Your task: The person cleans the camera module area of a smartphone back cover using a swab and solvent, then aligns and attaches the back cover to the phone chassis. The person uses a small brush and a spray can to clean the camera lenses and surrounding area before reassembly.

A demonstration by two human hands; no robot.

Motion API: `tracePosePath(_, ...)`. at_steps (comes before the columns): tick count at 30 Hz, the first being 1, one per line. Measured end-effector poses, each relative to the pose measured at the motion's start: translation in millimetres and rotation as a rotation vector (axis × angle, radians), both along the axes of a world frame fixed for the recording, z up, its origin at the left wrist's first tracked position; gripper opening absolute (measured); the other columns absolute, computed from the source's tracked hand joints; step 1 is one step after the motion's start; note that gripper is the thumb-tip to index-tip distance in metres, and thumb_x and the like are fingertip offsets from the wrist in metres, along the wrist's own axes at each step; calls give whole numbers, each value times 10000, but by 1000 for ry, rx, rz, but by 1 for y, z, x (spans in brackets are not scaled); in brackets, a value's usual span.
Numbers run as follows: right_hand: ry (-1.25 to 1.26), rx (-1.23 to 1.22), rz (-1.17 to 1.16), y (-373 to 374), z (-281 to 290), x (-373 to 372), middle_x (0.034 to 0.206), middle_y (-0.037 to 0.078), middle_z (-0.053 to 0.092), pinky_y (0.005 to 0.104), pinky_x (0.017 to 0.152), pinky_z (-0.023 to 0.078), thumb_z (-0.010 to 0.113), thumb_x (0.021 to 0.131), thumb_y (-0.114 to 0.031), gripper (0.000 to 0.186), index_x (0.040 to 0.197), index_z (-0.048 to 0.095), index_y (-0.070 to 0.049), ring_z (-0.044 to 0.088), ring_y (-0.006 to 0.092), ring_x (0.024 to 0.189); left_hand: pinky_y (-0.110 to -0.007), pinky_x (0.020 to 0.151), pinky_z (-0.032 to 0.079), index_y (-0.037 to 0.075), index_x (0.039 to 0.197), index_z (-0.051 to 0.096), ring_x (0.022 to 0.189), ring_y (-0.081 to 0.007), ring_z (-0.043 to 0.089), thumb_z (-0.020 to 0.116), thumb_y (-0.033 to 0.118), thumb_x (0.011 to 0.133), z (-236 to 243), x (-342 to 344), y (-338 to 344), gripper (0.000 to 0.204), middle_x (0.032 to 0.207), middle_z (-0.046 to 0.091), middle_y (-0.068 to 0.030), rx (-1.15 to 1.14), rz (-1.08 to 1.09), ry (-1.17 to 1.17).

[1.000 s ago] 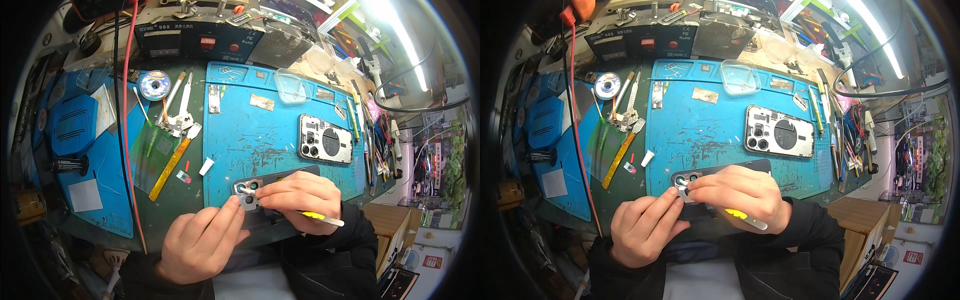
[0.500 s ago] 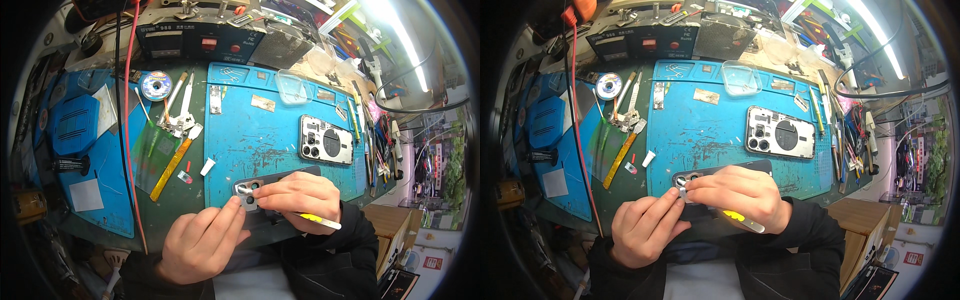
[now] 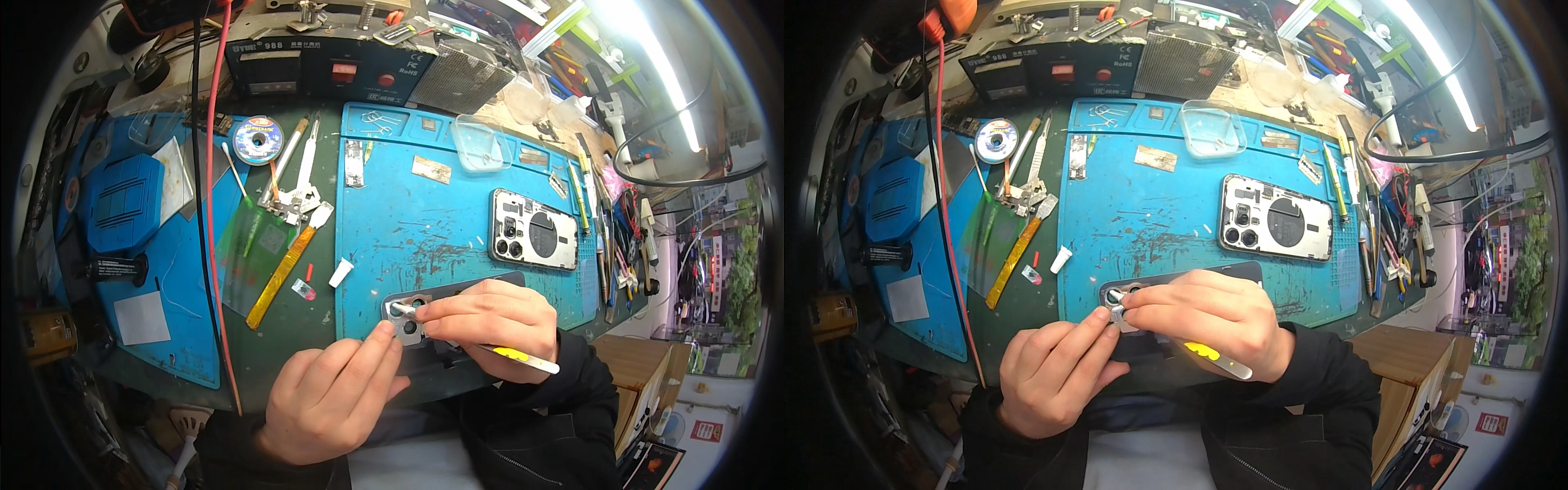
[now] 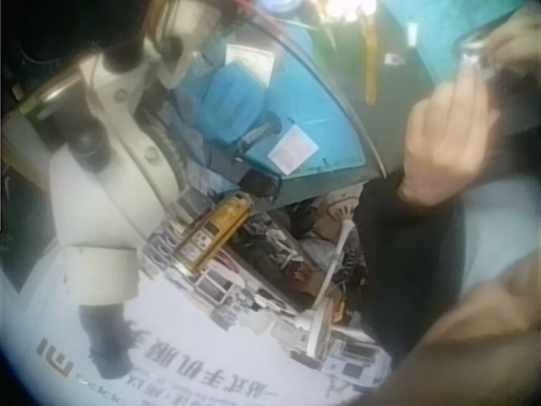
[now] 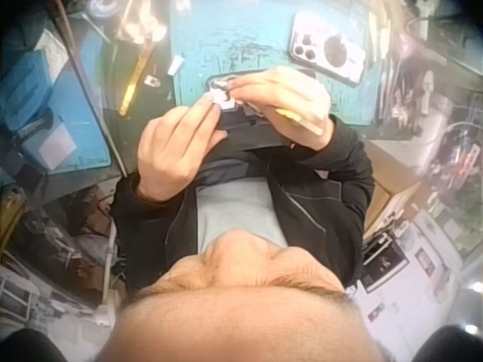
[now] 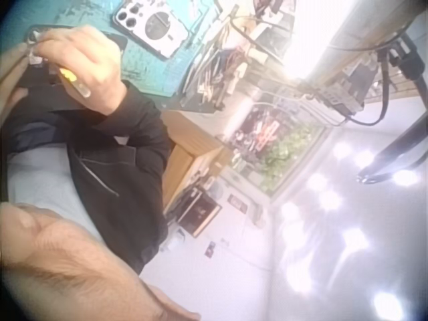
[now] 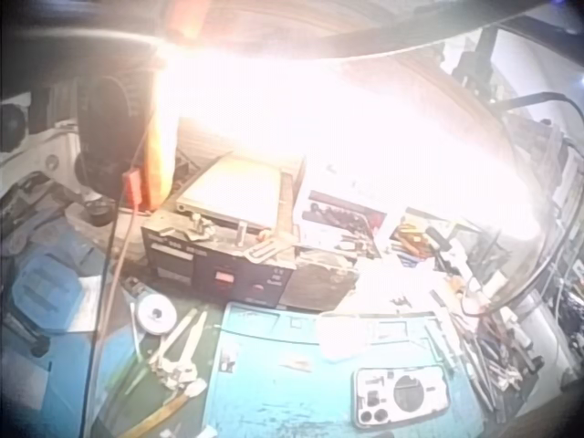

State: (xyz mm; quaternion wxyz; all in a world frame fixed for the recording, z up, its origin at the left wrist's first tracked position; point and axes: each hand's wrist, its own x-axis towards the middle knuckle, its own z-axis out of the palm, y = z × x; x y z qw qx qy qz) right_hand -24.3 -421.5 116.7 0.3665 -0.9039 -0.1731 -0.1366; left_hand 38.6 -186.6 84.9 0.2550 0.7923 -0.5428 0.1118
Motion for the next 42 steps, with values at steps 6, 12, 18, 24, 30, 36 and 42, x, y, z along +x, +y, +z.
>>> tracePosePath(6,-19,-5,25,-3,-4,-3,1055,142,742,318,706,589,736,750,-42,277,1022,725,6,730,249,848,-270,711,448,56,1056,758,950,-136,602,740,264,865,0,-1,0,283,1178,708,-32,-1,1,2)
tracePosePath(12,14,-9,36,0,3,-1,1032,136,763,316,706,593,759,765,56,250,1001,724,-20,733,245,816,-270,709,447,55,1057,758,947,-135,603,739,261,864,0,-1,0,284,1176,708,-31,1,2,3)
tracePosePath(18,-6,-33,16,-1,2,-1,1026,134,762,316,702,592,757,771,53,242,998,724,-24,728,244,801,-271,705,447,54,1057,757,945,-136,603,741,263,861,-1,0,0,287,1177,709,-35,-6,-3,3)
tracePosePath(24,4,-44,23,-4,2,-3,1040,134,760,310,702,591,757,767,53,252,1005,728,-23,725,237,814,-267,707,446,56,1055,757,947,-134,605,737,268,863,0,0,0,287,1173,710,-32,-2,2,-4)
tracePosePath(30,5,-32,34,-2,3,-2,1033,123,763,305,696,588,763,763,51,254,1002,731,-28,721,230,804,-265,711,444,60,1053,757,949,-130,606,737,269,862,0,-1,1,284,1173,709,-29,3,4,3)
tracePosePath(36,6,-25,46,-2,4,-3,1032,147,763,302,678,582,764,755,61,238,977,730,-18,716,227,791,-264,711,444,61,1050,756,950,-128,605,743,269,851,0,0,1,288,1176,708,-29,3,2,4)
tracePosePath(42,-88,151,-85,-2,4,-11,964,173,721,262,624,542,761,736,88,265,954,752,-62,685,213,730,-269,705,447,49,1060,755,949,-139,601,751,257,844,0,0,1,300,1175,708,-39,1,-3,9)
